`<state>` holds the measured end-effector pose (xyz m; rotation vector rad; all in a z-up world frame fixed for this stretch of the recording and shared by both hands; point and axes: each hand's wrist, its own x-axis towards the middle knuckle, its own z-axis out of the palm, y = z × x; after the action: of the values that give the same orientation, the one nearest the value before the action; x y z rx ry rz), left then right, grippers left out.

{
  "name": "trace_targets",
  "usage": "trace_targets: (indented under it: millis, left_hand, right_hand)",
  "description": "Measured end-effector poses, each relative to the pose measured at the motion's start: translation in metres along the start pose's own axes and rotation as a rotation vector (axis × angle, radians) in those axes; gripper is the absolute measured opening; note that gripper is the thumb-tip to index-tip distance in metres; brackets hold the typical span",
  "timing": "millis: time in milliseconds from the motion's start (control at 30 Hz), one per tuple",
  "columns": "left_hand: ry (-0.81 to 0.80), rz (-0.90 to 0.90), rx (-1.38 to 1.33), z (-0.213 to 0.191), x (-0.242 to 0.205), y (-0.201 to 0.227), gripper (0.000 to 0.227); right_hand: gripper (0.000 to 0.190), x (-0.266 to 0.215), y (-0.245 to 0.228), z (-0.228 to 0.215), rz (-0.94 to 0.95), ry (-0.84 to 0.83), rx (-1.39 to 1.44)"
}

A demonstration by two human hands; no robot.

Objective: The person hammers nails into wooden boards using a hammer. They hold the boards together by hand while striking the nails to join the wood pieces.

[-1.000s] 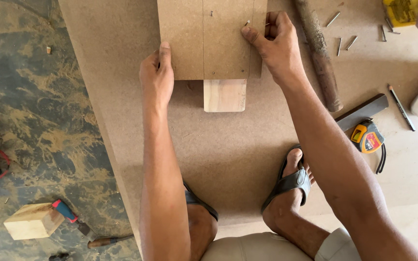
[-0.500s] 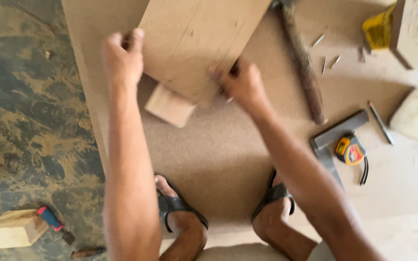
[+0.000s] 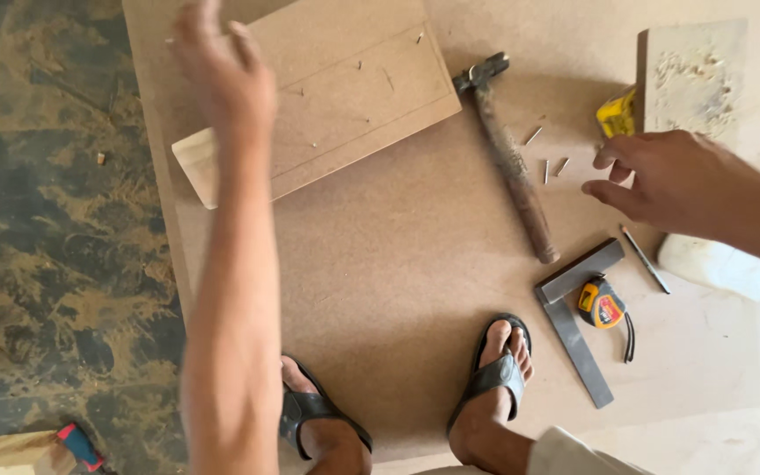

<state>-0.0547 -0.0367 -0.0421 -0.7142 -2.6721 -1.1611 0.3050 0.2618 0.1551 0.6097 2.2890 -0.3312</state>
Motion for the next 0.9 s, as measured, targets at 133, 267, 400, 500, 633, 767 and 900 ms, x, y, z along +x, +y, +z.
trace_targets:
  millis: [133,267,400,500,633,767,900]
  left_hand:
    - [-0.209,0.092,-0.187,0.016,-0.075,0.112,0.016]
    - [-0.26,0.251,0.04,0.02,-0.12,0.156,0.043]
    - [-0.471,0.184,0.233,0.029,-0.136,0.156,0.061]
    - [-0.493,0.21,0.312,0.033,-0.145,0.152,0.064]
    - [-0.54,0.223,0.34,0.048,-0.151,0.139,0.075]
    - [-0.373,0.296,0.255,0.058,-0.155,0.12,0.077]
    - [-0.493,0.396,0.512,0.052,-0.136,0.112,0.083]
  right_hand:
    - [0.049,0.033,-0.008,0.054,0.028,0.17,0.224]
    - [0.073,0.086,-0.038,0.107,0.016,0.4,0.066]
    - [0.057,0.095,-0.032,0.137,0.119,0.446,0.23]
    - [0.04,0.082,-0.015,0.126,0.084,0.616,0.285]
    - [0.033,0.053,-0.019,0.069,0.186,0.348,0.768]
    - [0.046,0.021,-0.016,-0.024,-0.002,0.229,0.745]
    - [0.037,0.012,-0.031,-0.051,-0.249,0.432,0.473]
